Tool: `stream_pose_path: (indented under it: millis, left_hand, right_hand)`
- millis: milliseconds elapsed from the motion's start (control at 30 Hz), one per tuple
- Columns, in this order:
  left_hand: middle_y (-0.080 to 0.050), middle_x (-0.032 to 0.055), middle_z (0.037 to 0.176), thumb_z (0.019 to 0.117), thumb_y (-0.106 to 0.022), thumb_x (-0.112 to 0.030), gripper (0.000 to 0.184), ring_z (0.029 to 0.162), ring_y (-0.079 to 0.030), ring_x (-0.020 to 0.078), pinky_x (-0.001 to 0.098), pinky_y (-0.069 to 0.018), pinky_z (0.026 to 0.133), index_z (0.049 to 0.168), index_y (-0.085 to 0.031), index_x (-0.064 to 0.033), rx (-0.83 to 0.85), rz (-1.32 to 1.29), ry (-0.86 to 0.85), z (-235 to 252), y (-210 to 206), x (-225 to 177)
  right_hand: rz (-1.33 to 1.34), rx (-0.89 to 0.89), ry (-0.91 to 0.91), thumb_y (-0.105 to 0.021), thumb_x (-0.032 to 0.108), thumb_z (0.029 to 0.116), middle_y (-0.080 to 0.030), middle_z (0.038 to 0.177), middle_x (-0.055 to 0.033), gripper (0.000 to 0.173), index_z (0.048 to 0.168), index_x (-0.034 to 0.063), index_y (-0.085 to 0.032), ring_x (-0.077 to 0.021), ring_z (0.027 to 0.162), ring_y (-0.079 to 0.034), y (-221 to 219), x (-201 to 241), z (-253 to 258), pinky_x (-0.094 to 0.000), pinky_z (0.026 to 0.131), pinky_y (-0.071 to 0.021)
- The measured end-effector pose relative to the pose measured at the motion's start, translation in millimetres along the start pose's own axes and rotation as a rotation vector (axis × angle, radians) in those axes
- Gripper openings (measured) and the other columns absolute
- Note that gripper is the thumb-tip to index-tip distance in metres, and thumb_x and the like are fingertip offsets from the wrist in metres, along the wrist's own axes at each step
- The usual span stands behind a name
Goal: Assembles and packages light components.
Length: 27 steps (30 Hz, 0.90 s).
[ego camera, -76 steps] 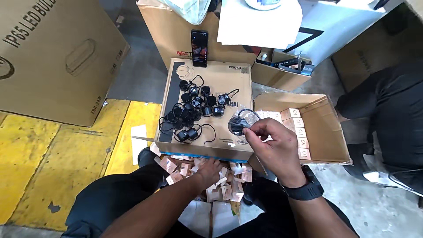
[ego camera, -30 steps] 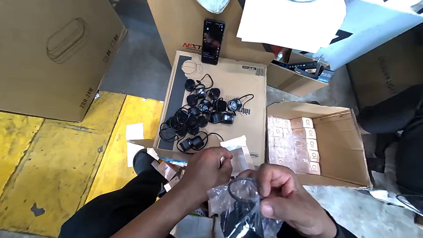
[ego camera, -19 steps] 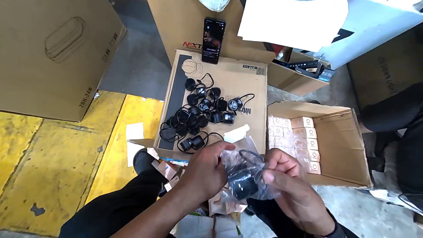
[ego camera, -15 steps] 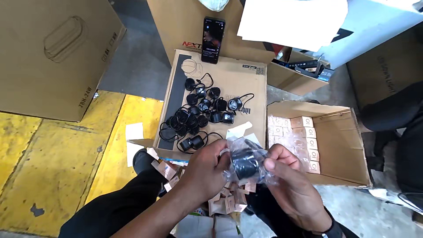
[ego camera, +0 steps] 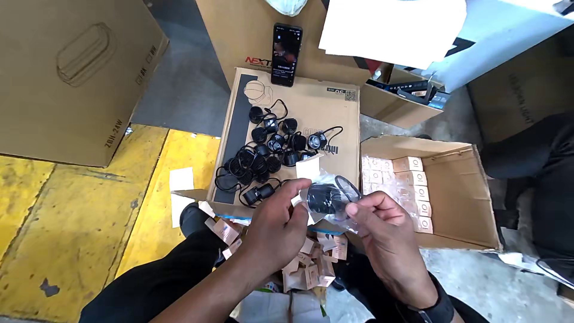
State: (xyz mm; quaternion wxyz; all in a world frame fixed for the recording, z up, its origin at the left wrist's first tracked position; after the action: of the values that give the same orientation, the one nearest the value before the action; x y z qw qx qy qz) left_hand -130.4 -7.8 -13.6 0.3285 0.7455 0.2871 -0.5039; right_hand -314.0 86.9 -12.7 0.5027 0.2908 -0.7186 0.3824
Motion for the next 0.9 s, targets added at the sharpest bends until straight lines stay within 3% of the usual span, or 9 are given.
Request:
stream_pose_path:
  millis: [200,267,333,400,567,633,900]
  left_hand:
    - [-0.071,-0.0036,0.095,0.0986,-0.051,-0.017,0.045,0.061,-0.059,0.0044,0.0242,-0.0516,0.056,0.143,-0.059,-0.0179,-0.009,0.025,-0.003,-1,0,-2]
    - [-0.07,-0.0042,0.088,0.0983,-0.05,-0.018,0.045,0.059,-0.058,0.0049,0.0251,-0.0513,0.055,0.143,-0.059,-0.0184,-0.016,0.054,-0.023,-1,0,-2]
    - [-0.072,-0.0043,0.089,0.0987,-0.051,-0.019,0.045,0.062,-0.061,0.0049,0.0257,-0.0537,0.058,0.143,-0.058,-0.0179,-0.019,0.067,-0.041,-1,0,-2]
    - [-0.071,-0.0045,0.088,0.0981,-0.051,-0.02,0.046,0.063,-0.061,0.0048,0.0266,-0.0545,0.059,0.143,-0.059,-0.0195,-0.027,0.099,-0.05,-2,0,-2]
    - [-0.07,-0.004,0.084,0.0966,-0.05,-0.023,0.047,0.06,-0.058,0.005,0.0286,-0.0522,0.056,0.143,-0.06,-0.0207,-0.036,0.234,-0.1,-3,-2,0]
    - [-0.068,-0.0044,0.08,0.0959,-0.051,-0.022,0.048,0.057,-0.055,0.0052,0.0283,-0.0504,0.054,0.143,-0.06,-0.0208,-0.027,0.242,-0.107,-4,-3,0]
    - [-0.066,-0.0044,0.078,0.0941,-0.053,-0.022,0.052,0.056,-0.054,0.006,0.0296,-0.05,0.054,0.146,-0.057,-0.023,0.013,0.292,-0.097,-3,-5,0]
  right_hand:
    - [-0.23,0.024,0.149,-0.079,-0.003,0.0824,-0.068,0.073,-0.0061,0.013,0.087,0.0011,-0.067,-0.0089,0.059,-0.062,-7,9,-5,-0.0217,0.056,-0.0544]
    - [-0.304,0.055,0.229,-0.079,-0.003,0.0826,-0.069,0.076,-0.0054,0.013,0.087,0.0009,-0.068,-0.0095,0.062,-0.064,-11,12,-8,-0.0221,0.059,-0.0569]
    - [-0.389,0.103,0.299,-0.078,-0.002,0.0839,-0.071,0.081,-0.0058,0.01,0.089,0.0006,-0.07,-0.0126,0.069,-0.068,-14,12,-10,-0.0256,0.067,-0.0611]
    - [-0.502,0.141,0.337,-0.078,0.002,0.0858,-0.072,0.083,-0.0045,0.008,0.089,0.0026,-0.071,-0.0128,0.072,-0.069,-16,11,-12,-0.0258,0.068,-0.0608]
    - [-0.691,0.186,0.342,-0.077,0.014,0.0899,-0.071,0.086,0.0008,0.006,0.09,0.009,-0.073,-0.0064,0.067,-0.064,-17,5,-14,-0.0208,0.058,-0.0552]
    - [-0.725,0.2,0.355,-0.076,0.015,0.091,-0.07,0.088,0.0014,0.006,0.091,0.0093,-0.073,-0.0043,0.068,-0.062,-17,5,-15,-0.019,0.059,-0.0524]
    - [-0.742,0.232,0.371,-0.075,0.014,0.0927,-0.07,0.089,0.0004,0.007,0.092,0.0076,-0.073,-0.0052,0.07,-0.065,-17,3,-17,-0.0199,0.06,-0.0577]
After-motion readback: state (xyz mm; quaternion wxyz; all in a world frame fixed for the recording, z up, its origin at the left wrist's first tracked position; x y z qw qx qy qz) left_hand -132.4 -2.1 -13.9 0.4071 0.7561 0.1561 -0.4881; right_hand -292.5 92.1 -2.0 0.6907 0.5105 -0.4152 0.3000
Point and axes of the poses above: each hand's wrist, its own z-axis towards the middle knuckle, its own y-axis out of the back of the hand, x = y × z, the point moved 6 cm from there along z, towards the middle knuckle
